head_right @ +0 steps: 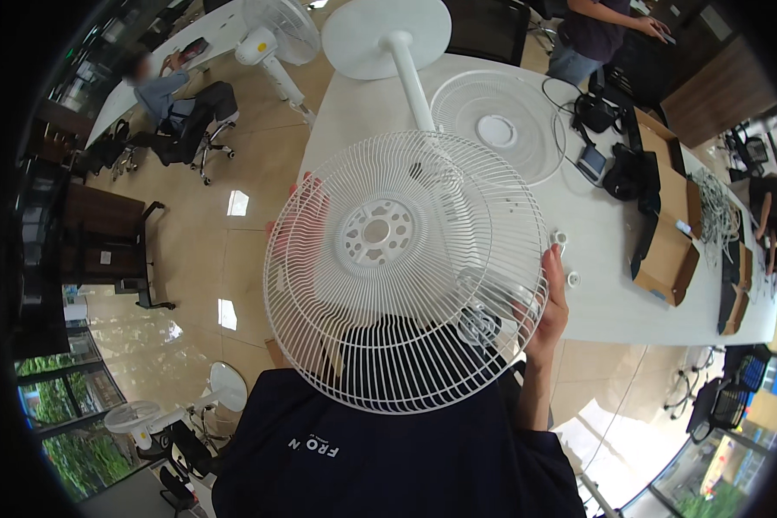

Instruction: Dismantling a standing electric fan for repair or cleaning on an office table.

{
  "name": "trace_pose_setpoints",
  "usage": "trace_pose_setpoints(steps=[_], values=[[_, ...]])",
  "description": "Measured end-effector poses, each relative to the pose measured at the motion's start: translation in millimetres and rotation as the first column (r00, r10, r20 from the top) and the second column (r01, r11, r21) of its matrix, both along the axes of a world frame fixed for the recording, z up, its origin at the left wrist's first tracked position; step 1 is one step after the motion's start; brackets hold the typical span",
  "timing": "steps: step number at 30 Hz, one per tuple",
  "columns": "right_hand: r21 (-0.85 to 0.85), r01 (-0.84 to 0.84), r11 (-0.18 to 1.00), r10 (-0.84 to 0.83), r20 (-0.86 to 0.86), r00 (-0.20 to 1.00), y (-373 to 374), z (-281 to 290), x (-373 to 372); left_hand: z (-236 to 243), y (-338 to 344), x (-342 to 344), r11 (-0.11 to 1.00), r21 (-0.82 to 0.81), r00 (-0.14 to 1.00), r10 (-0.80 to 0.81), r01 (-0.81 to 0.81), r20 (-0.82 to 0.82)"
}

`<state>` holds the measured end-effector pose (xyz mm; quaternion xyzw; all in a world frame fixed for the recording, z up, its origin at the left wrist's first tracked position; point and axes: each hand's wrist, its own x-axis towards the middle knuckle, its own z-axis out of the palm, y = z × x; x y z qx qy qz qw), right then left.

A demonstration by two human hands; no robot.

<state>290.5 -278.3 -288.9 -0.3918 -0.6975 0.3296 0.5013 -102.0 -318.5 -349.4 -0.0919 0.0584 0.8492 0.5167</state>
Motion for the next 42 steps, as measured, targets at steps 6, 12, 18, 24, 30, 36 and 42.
trace_pose_setpoints(steps=[6, 12, 18, 24, 30, 36, 42], values=[[-0.137, 0.014, 0.990, -0.024, -0.073, 0.997, -30.5, -27.7, -13.9, -26.6, -2.0, -0.1, 0.992, 0.087, 0.996, -0.093, 0.094, -0.012], [-0.153, -0.034, 0.988, 0.035, 0.005, 0.999, -40.7, -21.5, -35.1, -70.9, -2.6, -13.3, 0.971, 0.116, 0.976, -0.201, 0.210, -0.083], [-0.111, -0.077, 0.991, 0.077, -0.003, 0.997, -36.7, -19.4, -36.8, -87.5, -20.6, -26.2, 0.964, 0.112, 0.961, -0.220, 0.241, -0.167], [-0.003, -0.059, 0.998, 0.059, 0.119, 0.991, -24.4, -11.6, -27.0, -94.3, -34.7, -41.7, 0.963, 0.120, 0.943, -0.204, 0.242, -0.262], [0.051, -0.069, 0.996, 0.070, -0.015, 0.997, -18.0, -12.8, -24.4, -99.0, -40.3, -49.7, 0.954, 0.134, 0.917, -0.208, 0.266, -0.340], [-0.042, 0.233, 0.972, -0.235, -0.041, 0.971, -12.6, -17.1, -18.4, -68.4, -30.0, -42.1, 0.924, -0.310, 0.562, -0.381, 0.222, -0.734], [-0.192, 0.307, 0.932, -0.325, -0.069, 0.943, 1.8, -14.7, -10.8, -35.9, -35.9, -2.9, 0.855, -0.462, 0.459, -0.517, 0.236, -0.723]])
